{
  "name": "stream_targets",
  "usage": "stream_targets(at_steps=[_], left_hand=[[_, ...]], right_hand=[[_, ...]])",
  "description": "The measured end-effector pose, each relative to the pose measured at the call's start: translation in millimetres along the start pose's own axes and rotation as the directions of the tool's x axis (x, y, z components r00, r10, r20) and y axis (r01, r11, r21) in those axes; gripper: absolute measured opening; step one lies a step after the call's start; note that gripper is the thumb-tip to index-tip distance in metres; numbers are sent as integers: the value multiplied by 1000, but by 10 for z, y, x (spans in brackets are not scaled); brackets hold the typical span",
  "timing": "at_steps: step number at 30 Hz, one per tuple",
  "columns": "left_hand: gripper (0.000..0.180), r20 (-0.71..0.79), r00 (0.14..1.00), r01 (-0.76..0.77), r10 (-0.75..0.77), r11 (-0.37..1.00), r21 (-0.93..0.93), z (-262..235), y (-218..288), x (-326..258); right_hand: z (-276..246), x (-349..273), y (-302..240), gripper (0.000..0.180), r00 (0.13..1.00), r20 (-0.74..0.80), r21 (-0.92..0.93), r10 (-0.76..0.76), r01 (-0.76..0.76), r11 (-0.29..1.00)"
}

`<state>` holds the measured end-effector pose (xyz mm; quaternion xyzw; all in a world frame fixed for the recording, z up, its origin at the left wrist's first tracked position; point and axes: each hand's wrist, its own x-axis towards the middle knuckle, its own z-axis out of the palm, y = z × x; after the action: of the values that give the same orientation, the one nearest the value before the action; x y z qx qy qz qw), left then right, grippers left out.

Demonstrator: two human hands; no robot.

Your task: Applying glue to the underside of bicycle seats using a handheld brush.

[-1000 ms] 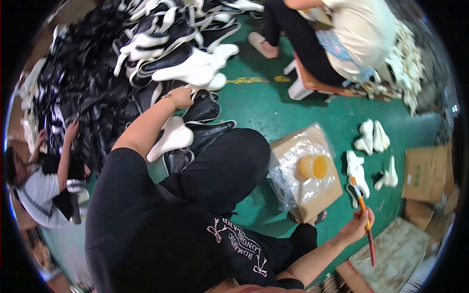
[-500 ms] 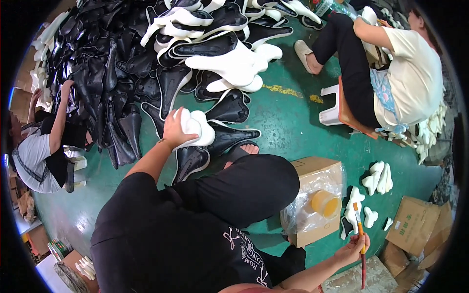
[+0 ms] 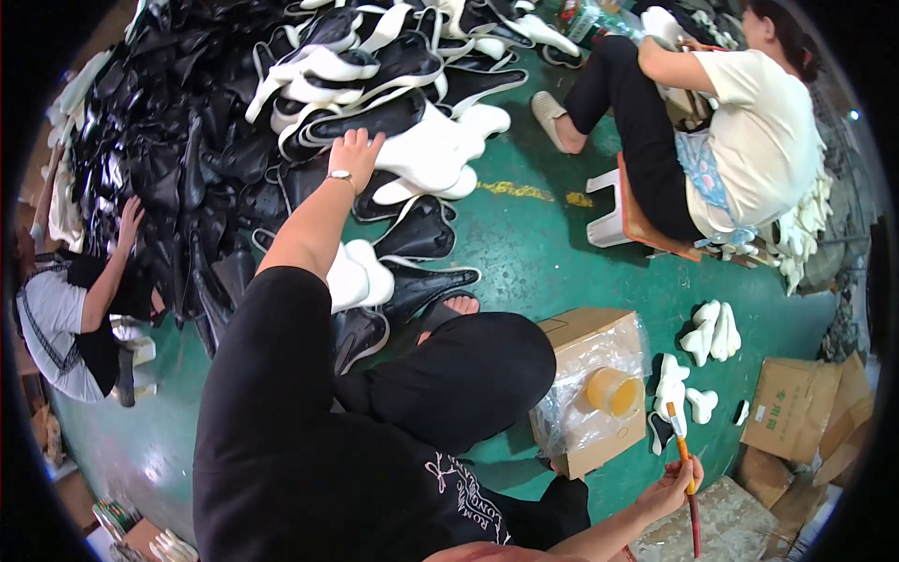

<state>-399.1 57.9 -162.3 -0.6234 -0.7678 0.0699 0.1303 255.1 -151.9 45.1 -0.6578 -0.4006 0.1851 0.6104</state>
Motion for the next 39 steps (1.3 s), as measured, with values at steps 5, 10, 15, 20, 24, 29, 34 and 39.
stream_targets(at_steps=[5,10,15,20,24,29,34,39], left_hand=[[60,222,972,36,77,884,-466,-249,305,-186],[52,312,939,341,147,-265,-902,-579,269,-423],[63,-106,902,274,417,-747,-606,-1726,400,-761],[82,-281,915,172,289,-910,-376,-2315,799,-368],[78,-278,803,459,528,-844,-277,-2936,1323,-380],[74,-165,483,629,860,-472,-618,-3040,2203,-829],[61,290,103,745,952,120,-657,-2926,2581,-1311],[61,228,-120,731,966,241,-639,-2962,2752,-1378]], right_hand=[[-107,-119,9,14,998,-58,5,-1,1,1000],[-95,-105,64,16,999,-52,28,-15,17,999],[-135,-153,47,15,999,-29,117,-21,24,993],[-264,-157,156,13,996,-35,109,-85,88,990],[-201,-93,216,8,991,11,15,-131,130,991],[-95,-91,451,11,991,128,-117,-38,54,992],[7,-99,598,15,970,238,-325,-40,119,938],[141,-138,698,13,968,238,-309,85,-8,951]])
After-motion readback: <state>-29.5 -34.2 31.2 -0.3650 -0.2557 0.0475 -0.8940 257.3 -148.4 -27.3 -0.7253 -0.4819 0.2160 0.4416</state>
